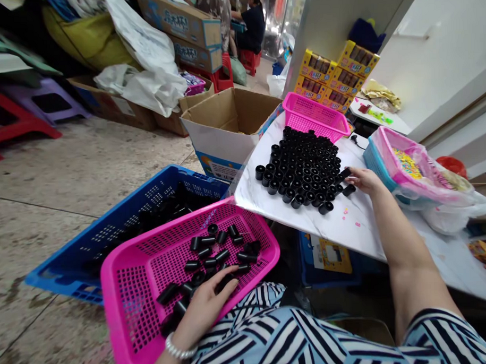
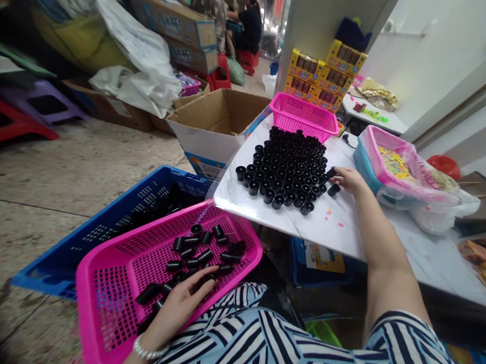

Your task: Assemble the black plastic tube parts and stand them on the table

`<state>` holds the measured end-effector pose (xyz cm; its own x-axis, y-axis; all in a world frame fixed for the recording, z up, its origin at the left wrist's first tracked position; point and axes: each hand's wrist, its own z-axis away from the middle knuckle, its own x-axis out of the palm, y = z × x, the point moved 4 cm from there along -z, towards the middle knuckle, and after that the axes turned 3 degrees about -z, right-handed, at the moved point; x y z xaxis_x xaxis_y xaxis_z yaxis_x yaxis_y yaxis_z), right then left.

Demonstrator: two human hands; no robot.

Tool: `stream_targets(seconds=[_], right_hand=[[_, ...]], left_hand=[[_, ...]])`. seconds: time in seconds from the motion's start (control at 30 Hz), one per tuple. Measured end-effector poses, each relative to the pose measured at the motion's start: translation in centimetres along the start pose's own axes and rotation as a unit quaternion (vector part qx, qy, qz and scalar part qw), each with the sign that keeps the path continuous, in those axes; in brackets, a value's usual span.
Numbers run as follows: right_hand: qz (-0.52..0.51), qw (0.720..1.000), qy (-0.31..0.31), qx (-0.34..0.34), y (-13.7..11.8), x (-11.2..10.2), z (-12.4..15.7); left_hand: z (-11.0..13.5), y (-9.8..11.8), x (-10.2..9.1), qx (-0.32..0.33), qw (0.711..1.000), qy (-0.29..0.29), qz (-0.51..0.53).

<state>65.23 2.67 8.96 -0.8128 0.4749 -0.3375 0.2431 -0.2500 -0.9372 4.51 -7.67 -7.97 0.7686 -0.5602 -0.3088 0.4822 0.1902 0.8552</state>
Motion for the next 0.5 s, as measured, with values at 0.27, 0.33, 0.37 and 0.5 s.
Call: stream_targets(seconds=[0.27,0.33,0.37,0.5], right_hand=[[0.063,0.992,0.1,-0.051,0.0,-1.2,0.4],[0.093,0.985,0.123,-0.078,-0.3,-1.1,0.6],[0.104,0.982,0.129,-0.089,-0.4,-0.9,0.8],[0.108,0.983,0.101,-0.112,-0.5,0.1,1.2]], left_hand=[[-0.3,-0.2,-0.1,0.007,1.0,0.008,0.018],[-0.3,-0.3,-0.1,0.003,1.0,0.006,0.015],[-0.3,-0.3,-0.1,0.0,1.0,0.006,0.013],[-0.1,-0.3,-0.1,-0.004,1.0,0.011,0.004]])
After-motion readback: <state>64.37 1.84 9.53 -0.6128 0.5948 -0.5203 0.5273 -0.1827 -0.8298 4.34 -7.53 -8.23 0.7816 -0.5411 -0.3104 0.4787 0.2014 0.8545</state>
